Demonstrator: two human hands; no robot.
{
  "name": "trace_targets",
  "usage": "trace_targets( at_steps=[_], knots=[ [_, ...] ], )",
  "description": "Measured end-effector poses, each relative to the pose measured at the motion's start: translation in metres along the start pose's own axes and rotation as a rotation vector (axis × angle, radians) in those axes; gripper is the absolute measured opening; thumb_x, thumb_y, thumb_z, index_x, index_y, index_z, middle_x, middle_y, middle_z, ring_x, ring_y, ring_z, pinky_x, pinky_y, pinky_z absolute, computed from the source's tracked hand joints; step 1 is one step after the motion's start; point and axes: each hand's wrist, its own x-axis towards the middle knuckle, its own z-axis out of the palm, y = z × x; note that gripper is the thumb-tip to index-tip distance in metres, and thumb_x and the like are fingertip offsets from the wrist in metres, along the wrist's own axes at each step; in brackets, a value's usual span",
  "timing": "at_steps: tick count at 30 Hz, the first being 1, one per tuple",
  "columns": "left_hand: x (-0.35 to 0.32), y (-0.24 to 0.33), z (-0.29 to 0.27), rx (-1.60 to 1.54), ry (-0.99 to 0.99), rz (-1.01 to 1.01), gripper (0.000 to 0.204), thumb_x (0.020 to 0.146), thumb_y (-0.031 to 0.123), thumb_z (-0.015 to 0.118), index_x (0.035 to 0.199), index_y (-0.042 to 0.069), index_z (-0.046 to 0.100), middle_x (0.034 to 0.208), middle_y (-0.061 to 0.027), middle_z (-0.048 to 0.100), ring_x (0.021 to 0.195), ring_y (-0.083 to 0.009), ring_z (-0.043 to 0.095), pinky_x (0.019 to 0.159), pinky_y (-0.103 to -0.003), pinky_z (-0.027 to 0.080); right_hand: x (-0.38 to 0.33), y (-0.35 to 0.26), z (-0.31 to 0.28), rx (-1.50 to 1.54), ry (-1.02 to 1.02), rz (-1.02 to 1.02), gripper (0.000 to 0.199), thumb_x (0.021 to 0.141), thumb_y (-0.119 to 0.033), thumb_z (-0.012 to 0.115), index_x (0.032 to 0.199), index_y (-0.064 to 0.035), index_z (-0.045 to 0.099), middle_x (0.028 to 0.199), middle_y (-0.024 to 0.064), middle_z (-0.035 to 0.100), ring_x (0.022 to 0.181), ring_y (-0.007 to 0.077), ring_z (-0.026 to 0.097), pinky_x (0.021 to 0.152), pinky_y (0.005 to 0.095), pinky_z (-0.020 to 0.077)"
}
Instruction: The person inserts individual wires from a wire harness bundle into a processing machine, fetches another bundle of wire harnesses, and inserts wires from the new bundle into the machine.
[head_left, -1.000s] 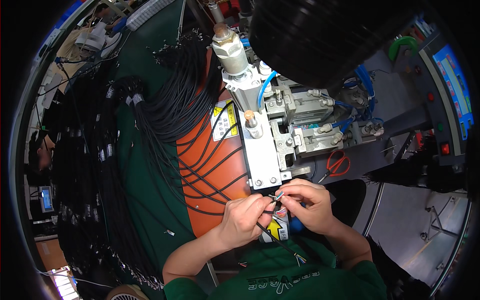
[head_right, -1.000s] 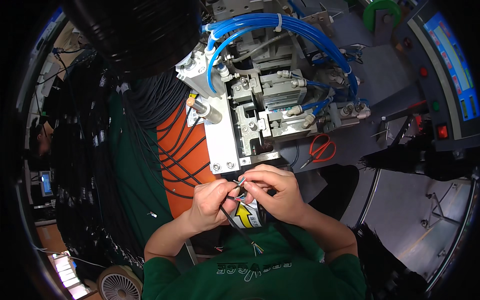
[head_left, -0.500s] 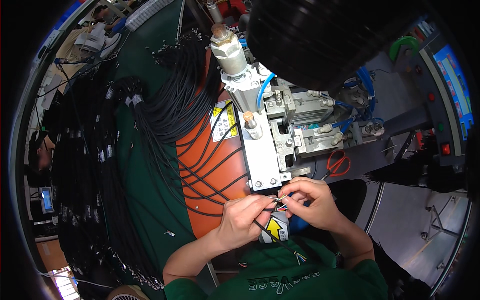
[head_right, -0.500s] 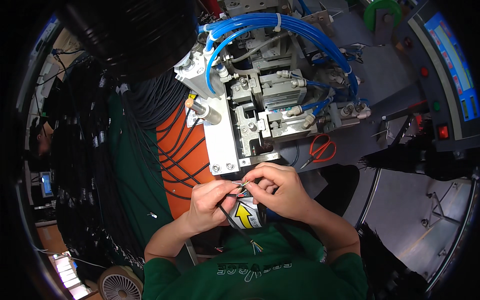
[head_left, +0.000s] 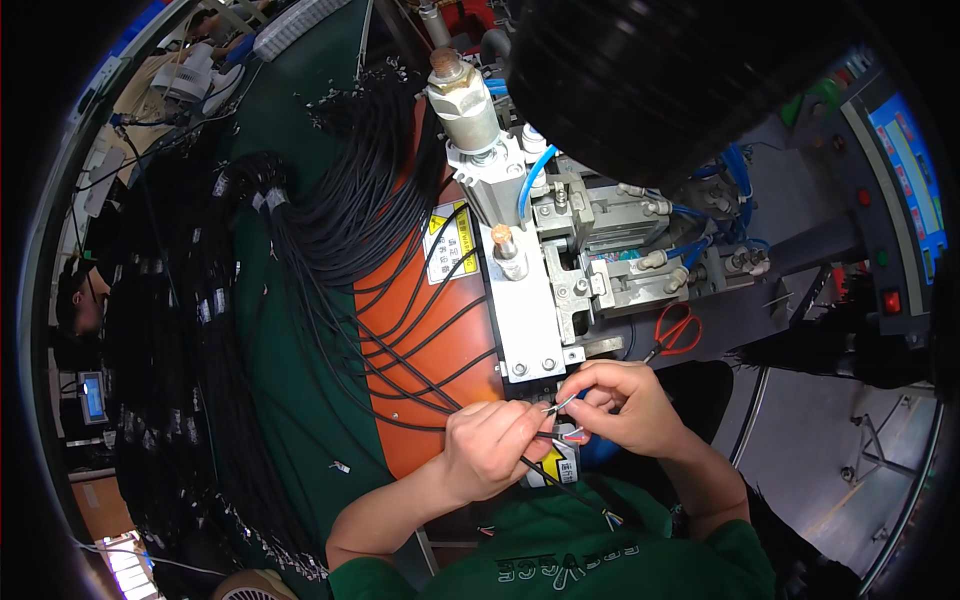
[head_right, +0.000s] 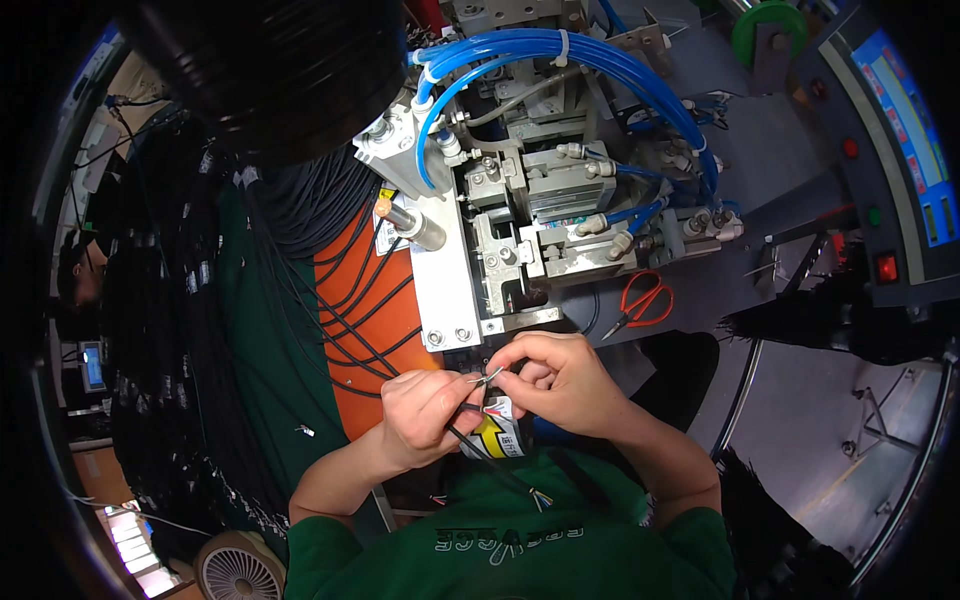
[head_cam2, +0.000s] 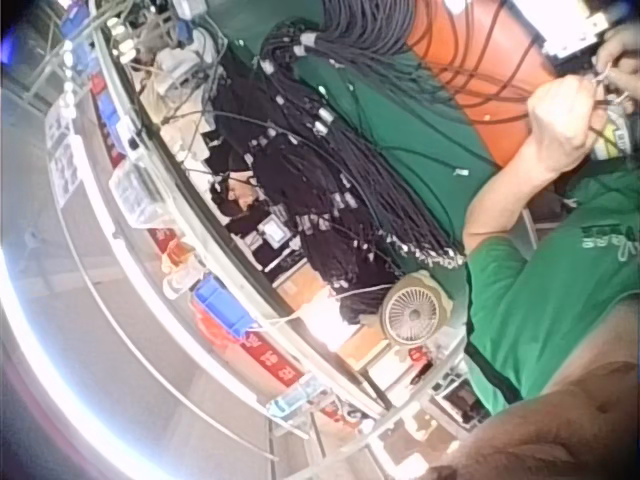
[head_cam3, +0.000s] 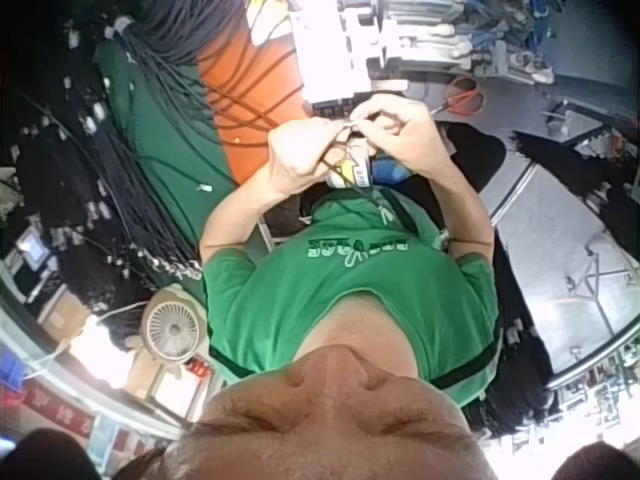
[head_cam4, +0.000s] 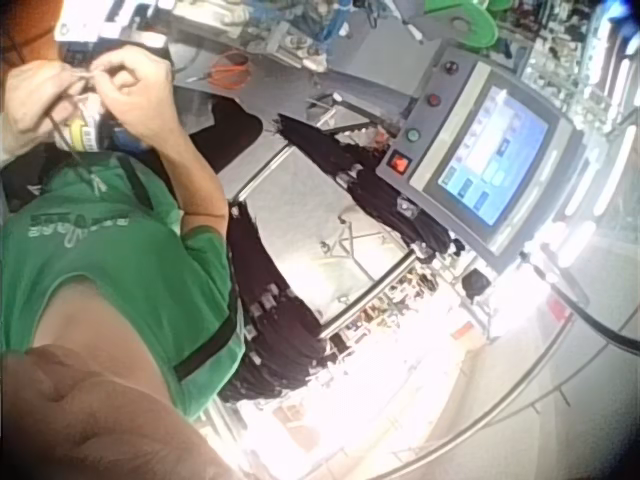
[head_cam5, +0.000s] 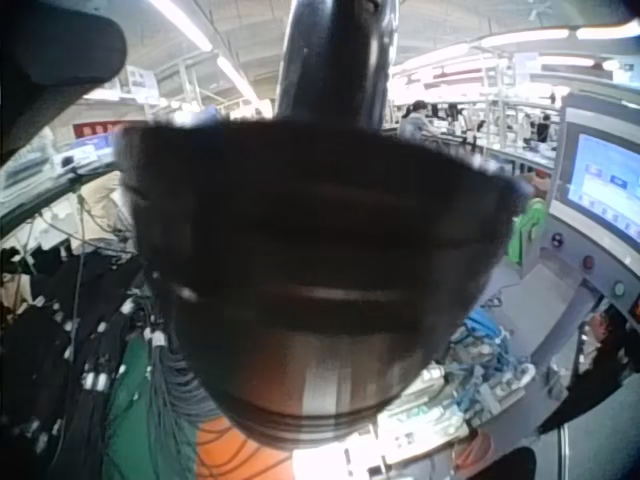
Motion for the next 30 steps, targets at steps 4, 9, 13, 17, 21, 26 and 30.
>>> trace_targets(
  at_steps=[4, 9, 13, 17, 21, 26, 30],
  knots=[
    [0.002, 0.002, -0.001, 0.05, 0.035, 0.024, 0.022, 0.073, 0.014, 0.073, 0.084, 0.001, 0.06, 0.064, -0.0067, 0.055, 0.048, -0.0199, 0.053, 0.044, -0.031, 0.037, -0.006, 0.011, 0.025, 0.278, 0.112, 0.054, 0.008, 0.084, 0.004, 0.064, 0.093, 0.0046, 0.063, 0.089, 0.0088, 0.064, 0.065, 0.0066, 0.065, 0.05, 0.0166, 0.0455],
    [0.003, 0.003, -0.001, 0.065, 0.039, -0.006, 0.019, 0.073, 0.012, 0.072, 0.081, 0.001, 0.059, 0.061, -0.0064, 0.052, 0.047, -0.0205, 0.051, 0.043, -0.032, 0.036, -0.004, 0.011, 0.022, -0.147, 0.191, -0.275, 0.01, 0.082, 0.004, 0.066, 0.091, 0.0035, 0.064, 0.093, 0.0083, 0.065, 0.064, 0.0028, 0.06, 0.047, 0.0163, 0.0409],
    [0.003, 0.002, 0.002, 0.069, 0.027, -0.002, 0.016, 0.073, 0.008, 0.071, 0.081, 0.001, 0.059, 0.062, -0.0063, 0.052, 0.046, -0.0209, 0.051, 0.043, -0.032, 0.036, 0.002, 0.01, 0.008, 0.032, 0.084, 0.032, 0.006, 0.082, 0.0, 0.067, 0.086, 0.0037, 0.064, 0.075, 0.0006, 0.061, 0.057, -0.0018, 0.053, 0.046, 0.0152, 0.0364],
    [0.004, 0.005, 0.002, 0.075, 0.015, -0.019, 0.015, 0.072, 0.005, 0.07, 0.081, 0.001, 0.058, 0.062, -0.0065, 0.053, 0.047, -0.0212, 0.051, 0.043, -0.032, 0.036, 0.001, 0.02, 0.014, 0.03, 0.149, -0.039, 0.006, 0.083, -0.001, 0.067, 0.085, 0.0034, 0.064, 0.073, -0.0018, 0.06, 0.055, -0.0029, 0.048, 0.046, 0.0159, 0.0342],
    [0.0, 0.004, 0.004, 0.02, 0.026, -0.065, 0.015, 0.072, 0.003, 0.07, 0.08, 0.001, 0.058, 0.062, -0.0065, 0.053, 0.046, -0.0213, 0.051, 0.042, -0.032, 0.036, -0.001, 0.025, 0.027, 0.06, 0.266, -0.142, 0.005, 0.082, 0.001, 0.067, 0.086, 0.0022, 0.064, 0.078, 0.0002, 0.062, 0.054, -0.0011, 0.05, 0.044, 0.0172, 0.0349],
    [0.002, 0.008, 0.0, 0.139, -0.047, -0.021, 0.021, 0.071, 0.006, 0.071, 0.088, -0.001, 0.061, 0.066, -0.0067, 0.054, 0.052, -0.0213, 0.053, 0.048, -0.032, 0.041, 0.003, 0.009, 0.019, -0.657, 0.305, -0.547, 0.011, 0.073, -0.001, 0.068, 0.082, -0.0019, 0.062, 0.076, 0.0055, 0.058, 0.055, 0.0146, 0.058, 0.046, 0.0268, 0.0444],
    [0.003, 0.009, 0.0, 0.235, -0.153, -0.039, 0.044, 0.066, 0.006, 0.068, 0.109, -0.003, 0.062, 0.079, -0.0076, 0.056, 0.066, -0.0224, 0.057, 0.058, -0.033, 0.046, -0.002, 0.008, 0.012, -0.876, 0.249, -0.436, 0.01, 0.073, -0.005, 0.066, 0.079, -0.0033, 0.059, 0.078, 0.0057, 0.06, 0.057, 0.0206, 0.061, 0.048, 0.0313, 0.0472]
  ],
)
